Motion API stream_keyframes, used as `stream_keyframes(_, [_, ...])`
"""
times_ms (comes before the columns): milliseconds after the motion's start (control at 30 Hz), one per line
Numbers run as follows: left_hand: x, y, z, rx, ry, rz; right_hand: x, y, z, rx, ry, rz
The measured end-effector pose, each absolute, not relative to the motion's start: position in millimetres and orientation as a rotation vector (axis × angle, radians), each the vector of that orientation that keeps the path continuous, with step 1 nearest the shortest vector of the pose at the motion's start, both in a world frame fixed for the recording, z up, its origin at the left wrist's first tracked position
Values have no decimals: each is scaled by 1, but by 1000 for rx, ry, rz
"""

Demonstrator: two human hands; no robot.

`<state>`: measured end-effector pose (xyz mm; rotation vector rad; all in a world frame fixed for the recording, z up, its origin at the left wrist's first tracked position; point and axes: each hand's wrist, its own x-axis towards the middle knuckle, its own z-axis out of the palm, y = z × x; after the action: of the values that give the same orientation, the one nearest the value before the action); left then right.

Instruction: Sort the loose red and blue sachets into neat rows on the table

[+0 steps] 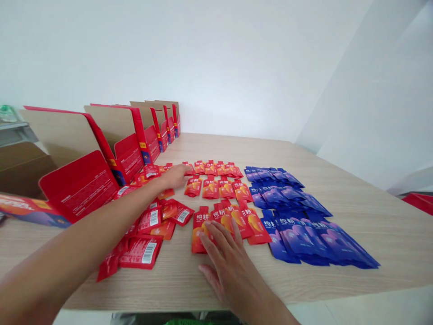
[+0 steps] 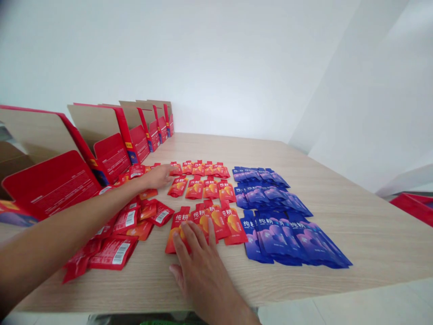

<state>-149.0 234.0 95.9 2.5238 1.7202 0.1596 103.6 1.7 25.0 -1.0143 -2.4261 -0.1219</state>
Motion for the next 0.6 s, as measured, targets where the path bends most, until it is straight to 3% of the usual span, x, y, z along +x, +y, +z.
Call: stream_keyframes(600, [-171,288,79,2383,1775,225,105,-2,20,-1168,-2228,-49])
